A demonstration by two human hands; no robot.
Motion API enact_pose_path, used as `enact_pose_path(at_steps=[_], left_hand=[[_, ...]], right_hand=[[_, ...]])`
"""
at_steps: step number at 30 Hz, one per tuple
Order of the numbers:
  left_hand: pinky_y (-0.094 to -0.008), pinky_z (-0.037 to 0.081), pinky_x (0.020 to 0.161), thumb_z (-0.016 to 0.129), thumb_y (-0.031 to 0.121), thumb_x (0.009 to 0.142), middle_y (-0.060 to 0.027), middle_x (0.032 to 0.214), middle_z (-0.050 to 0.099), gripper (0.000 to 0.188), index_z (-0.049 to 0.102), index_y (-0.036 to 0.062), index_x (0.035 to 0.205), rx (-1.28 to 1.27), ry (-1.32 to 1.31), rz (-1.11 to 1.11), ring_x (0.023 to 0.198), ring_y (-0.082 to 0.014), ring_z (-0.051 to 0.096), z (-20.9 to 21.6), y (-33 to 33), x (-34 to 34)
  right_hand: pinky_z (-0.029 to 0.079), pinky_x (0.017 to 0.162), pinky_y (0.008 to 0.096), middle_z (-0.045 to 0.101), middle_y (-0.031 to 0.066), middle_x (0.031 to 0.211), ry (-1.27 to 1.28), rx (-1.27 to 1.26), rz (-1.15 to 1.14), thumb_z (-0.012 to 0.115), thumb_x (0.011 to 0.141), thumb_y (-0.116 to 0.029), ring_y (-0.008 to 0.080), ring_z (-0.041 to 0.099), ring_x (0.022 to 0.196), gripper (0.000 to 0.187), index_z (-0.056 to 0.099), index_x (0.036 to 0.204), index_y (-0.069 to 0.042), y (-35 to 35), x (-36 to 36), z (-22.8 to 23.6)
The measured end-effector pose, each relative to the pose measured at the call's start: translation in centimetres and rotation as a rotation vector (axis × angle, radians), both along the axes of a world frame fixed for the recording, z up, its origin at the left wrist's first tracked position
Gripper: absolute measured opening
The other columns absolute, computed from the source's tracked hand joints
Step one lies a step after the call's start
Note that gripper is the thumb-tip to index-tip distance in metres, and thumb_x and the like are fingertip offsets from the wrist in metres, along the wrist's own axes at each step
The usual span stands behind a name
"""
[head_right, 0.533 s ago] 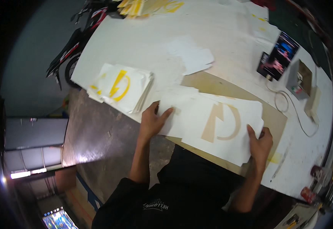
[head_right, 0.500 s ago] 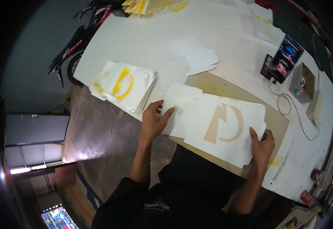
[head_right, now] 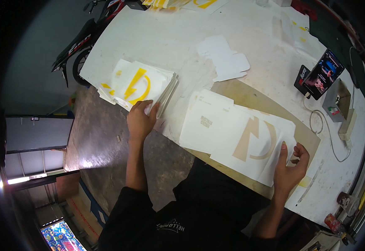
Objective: The person repeatedly peels yellow and gold logo stickers from white backing sheets on a workbench. They handle the sheets one at a time, peel the logo, and place the peeled sheets aside. A smartphone playing a video is visible on the table.
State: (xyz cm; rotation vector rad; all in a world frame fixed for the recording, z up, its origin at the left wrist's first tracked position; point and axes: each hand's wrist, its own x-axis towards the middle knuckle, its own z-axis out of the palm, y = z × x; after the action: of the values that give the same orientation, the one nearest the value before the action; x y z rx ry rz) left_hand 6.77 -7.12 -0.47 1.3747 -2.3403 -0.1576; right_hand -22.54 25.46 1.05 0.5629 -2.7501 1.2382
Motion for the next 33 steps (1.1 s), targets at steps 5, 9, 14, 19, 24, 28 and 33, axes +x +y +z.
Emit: enact_pose_path(at_steps=[5, 9, 14, 19, 24, 28, 33], left_hand=[[-0.0456, 0.056, 0.080, 0.070, 0.032, 0.098, -0.0191, 0.097, 0.075, 0.033, 0.078, 0.0007, 0.099, 0.271, -0.035, 0.117, 0.088, -0.0373, 0.072, 2.0, -1.5, 0.6], [-0.0424, 0.053, 0.083, 0.067, 0.033, 0.101, -0.0176, 0.100, 0.072, 0.036, 0.078, -0.0006, 0.104, 0.438, 0.188, 0.124, 0.091, -0.0338, 0.070, 1.6, -2.5, 1.2], [-0.0315, 0.046, 0.088, 0.069, 0.033, 0.101, -0.0078, 0.104, 0.061, 0.039, 0.077, -0.0056, 0.104, 0.676, 0.537, 0.159, 0.095, -0.0191, 0.059, -0.8, -3.9, 3.1], [-0.0286, 0.042, 0.087, 0.070, 0.030, 0.101, -0.0039, 0.104, 0.057, 0.039, 0.075, -0.0084, 0.102, 0.779, 0.641, 0.196, 0.094, -0.0145, 0.054, -0.5, -3.9, 2.9], [-0.0283, 0.040, 0.086, 0.068, 0.030, 0.102, -0.0029, 0.103, 0.057, 0.039, 0.075, -0.0078, 0.103, 0.781, 0.675, 0.180, 0.094, -0.0137, 0.052, -1.2, -4.2, 3.2], [-0.0279, 0.040, 0.086, 0.067, 0.030, 0.103, -0.0026, 0.102, 0.056, 0.039, 0.075, -0.0081, 0.103, 0.780, 0.702, 0.178, 0.094, -0.0133, 0.051, -1.3, -4.0, 3.2], [-0.0274, 0.041, 0.084, 0.066, 0.029, 0.105, -0.0028, 0.101, 0.055, 0.039, 0.074, -0.0084, 0.103, 0.743, 0.732, 0.118, 0.092, -0.0134, 0.052, -1.9, -4.0, 3.5]], right_hand=[[0.049, 0.080, 0.0335, 0.068, 0.0094, 0.101, -0.003, -0.125, 0.294, 0.083, 0.088, -0.012, 0.0197, 0.062, 0.091, 0.034, 0.067, 0.115, -0.001, -3.8, 3.6, 1.5], [0.051, 0.077, 0.0353, 0.069, 0.0108, 0.099, -0.151, -0.186, 0.650, 0.083, 0.087, -0.012, 0.0213, 0.066, 0.089, 0.033, 0.066, 0.113, -0.001, -8.9, 7.4, 2.0], [0.056, 0.072, 0.0323, 0.073, 0.0138, 0.098, -0.523, -0.285, 0.977, 0.082, 0.090, -0.019, 0.0191, 0.071, 0.084, 0.039, 0.066, 0.118, 0.003, -18.6, 11.9, -0.3], [0.057, 0.071, 0.0333, 0.073, 0.0160, 0.098, -0.912, -0.296, 0.715, 0.079, 0.092, -0.022, 0.0194, 0.072, 0.079, 0.048, 0.061, 0.125, 0.009, -26.9, 13.7, -3.6], [0.056, 0.074, 0.0345, 0.072, 0.0136, 0.094, -0.678, -0.221, 0.662, 0.080, 0.088, -0.024, 0.0209, 0.071, 0.078, 0.053, 0.060, 0.126, 0.007, -30.5, 12.9, -5.9], [0.055, 0.074, 0.0322, 0.072, 0.0105, 0.088, -0.800, -0.185, 0.615, 0.081, 0.085, -0.024, 0.0190, 0.070, 0.080, 0.052, 0.061, 0.123, 0.006, -32.2, 11.8, -6.0], [0.054, 0.073, 0.0306, 0.072, 0.0079, 0.085, -0.816, -0.207, 0.601, 0.083, 0.083, -0.021, 0.0163, 0.068, 0.078, 0.051, 0.061, 0.121, 0.007, -32.5, 11.6, -5.9]])
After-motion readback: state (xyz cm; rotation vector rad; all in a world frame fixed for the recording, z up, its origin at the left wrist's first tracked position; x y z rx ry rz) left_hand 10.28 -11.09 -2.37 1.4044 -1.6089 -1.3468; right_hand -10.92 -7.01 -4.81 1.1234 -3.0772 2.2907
